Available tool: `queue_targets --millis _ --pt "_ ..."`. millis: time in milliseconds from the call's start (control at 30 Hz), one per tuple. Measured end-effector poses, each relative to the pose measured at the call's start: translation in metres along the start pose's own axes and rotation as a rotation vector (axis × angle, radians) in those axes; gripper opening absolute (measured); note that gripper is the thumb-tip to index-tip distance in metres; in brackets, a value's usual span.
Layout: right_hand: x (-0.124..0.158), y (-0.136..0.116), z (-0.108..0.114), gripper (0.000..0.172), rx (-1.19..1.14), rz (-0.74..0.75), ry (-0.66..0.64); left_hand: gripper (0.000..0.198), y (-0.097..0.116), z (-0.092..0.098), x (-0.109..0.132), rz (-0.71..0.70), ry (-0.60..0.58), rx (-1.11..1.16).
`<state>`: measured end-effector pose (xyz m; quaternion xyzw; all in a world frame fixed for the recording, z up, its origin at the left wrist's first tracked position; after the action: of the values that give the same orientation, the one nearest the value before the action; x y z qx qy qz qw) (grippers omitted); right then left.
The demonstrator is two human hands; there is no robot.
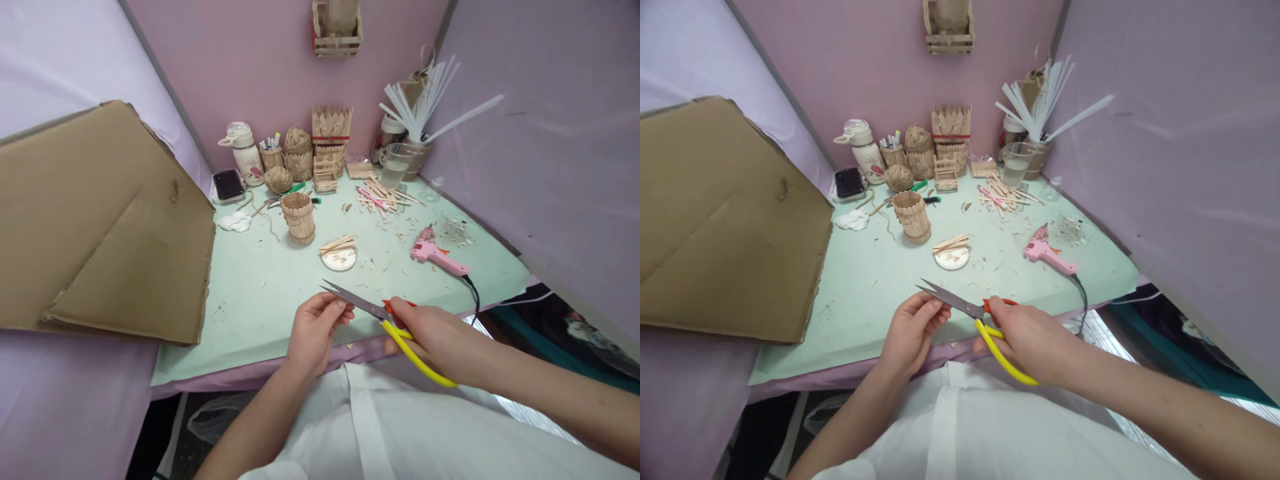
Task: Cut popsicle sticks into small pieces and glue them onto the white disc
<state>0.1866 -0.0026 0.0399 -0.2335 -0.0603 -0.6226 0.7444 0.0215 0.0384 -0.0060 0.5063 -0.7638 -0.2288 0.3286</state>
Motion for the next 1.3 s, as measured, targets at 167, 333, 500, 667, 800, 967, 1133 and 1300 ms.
queue_targets --millis 167,333,500,667,800,967,1133,1300 --pt "-0.008 -0.002 0.005 0.021 -0.310 0.013 -0.027 0.017 0.001 0.001 -0.005 0.064 0.020 0.020" --pt "-0.019 0.001 0.007 0.025 -0.383 0.000 0.019 0.020 0.012 -0.001 -0.014 0.087 0.003 0.007" --pt "-0.034 -0.001 0.019 0.029 -0.433 0.033 0.179 0.015 0.044 -0.011 -0.044 0.110 -0.086 -0.100" --pt "-0.046 -0.003 0.025 0.030 -0.463 -0.008 0.238 0.016 0.066 -0.013 -0.082 0.181 -0.141 -0.180" --pt "-0.052 -0.004 0.019 0.032 -0.439 -0.016 0.224 0.017 0.061 -0.001 -0.089 0.199 -0.114 -0.135" --pt "-0.055 -0.009 0.012 0.032 -0.439 0.010 0.181 0.019 0.054 0.004 -0.081 0.191 -0.133 -0.096" --pt "-0.053 -0.015 0.010 0.030 -0.465 0.018 0.132 0.019 0.055 0.000 -0.078 0.143 -0.136 -0.091" --pt "-0.053 -0.017 0.008 0.031 -0.470 0.047 0.122 0.018 0.054 -0.002 -0.076 0.104 -0.137 -0.121"
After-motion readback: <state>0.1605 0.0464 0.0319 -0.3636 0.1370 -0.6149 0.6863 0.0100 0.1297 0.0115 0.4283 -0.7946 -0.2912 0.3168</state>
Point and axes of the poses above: each hand's wrist, its own x-axis away from the middle knuckle, its own z-axis out of the back of the hand, y = z × x, the point moved 3 cm from there along -x, towards the middle knuckle, and after that the axes turned 12 degrees about x, right-handed, at the moved point
